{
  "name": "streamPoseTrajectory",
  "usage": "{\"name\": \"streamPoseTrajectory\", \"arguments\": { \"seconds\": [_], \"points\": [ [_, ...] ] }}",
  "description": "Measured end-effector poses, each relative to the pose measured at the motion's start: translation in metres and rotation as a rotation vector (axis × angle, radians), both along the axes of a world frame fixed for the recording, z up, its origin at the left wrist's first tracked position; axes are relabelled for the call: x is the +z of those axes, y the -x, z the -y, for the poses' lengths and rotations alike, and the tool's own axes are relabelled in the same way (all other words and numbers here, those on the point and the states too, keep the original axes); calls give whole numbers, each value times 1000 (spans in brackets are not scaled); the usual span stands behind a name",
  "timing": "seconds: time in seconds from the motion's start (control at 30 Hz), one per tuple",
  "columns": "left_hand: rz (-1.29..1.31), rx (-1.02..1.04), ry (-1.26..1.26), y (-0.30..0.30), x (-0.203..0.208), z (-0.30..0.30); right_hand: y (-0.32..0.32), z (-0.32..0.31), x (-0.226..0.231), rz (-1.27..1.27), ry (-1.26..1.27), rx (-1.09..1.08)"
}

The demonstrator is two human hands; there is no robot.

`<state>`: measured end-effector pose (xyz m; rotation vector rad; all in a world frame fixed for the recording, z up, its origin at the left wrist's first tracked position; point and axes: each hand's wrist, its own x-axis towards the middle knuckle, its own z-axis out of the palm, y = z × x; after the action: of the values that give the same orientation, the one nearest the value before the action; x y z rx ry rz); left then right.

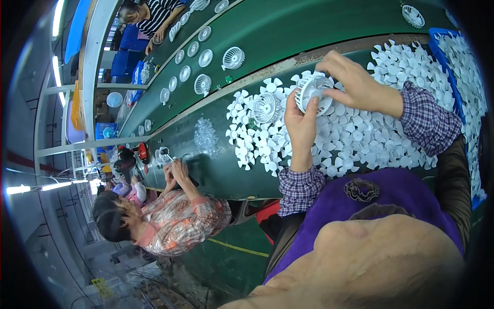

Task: Assembling small plastic flower-shaped components into circular frames on a factory production line.

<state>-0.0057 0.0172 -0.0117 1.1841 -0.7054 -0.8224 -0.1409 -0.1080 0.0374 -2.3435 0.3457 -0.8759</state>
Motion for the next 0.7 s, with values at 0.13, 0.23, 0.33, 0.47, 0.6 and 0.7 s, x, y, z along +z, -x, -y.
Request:
{"name": "streamPoseTrajectory", "arguments": {
  "seconds": [0.13,0.23,0.33,0.47,0.6,0.7],
  "points": [
    [101,-75,-39,1,1,-5,-3,11,-19,-205,-363,243],
    [89,-92,-51,0,7,-11,-3,7,-10,-255,-299,218],
    [64,-111,-73,-1,4,-12,-1,6,-11,-313,-333,191],
    [54,-44,-176,-22,6,-12,-15,32,-37,-232,-470,189],
    [164,341,-294,-85,18,-62,-14,113,-24,-195,-860,-188],
    [259,434,-495,-119,3,-70,20,154,-43,-442,-15,-557]
  ]
}}
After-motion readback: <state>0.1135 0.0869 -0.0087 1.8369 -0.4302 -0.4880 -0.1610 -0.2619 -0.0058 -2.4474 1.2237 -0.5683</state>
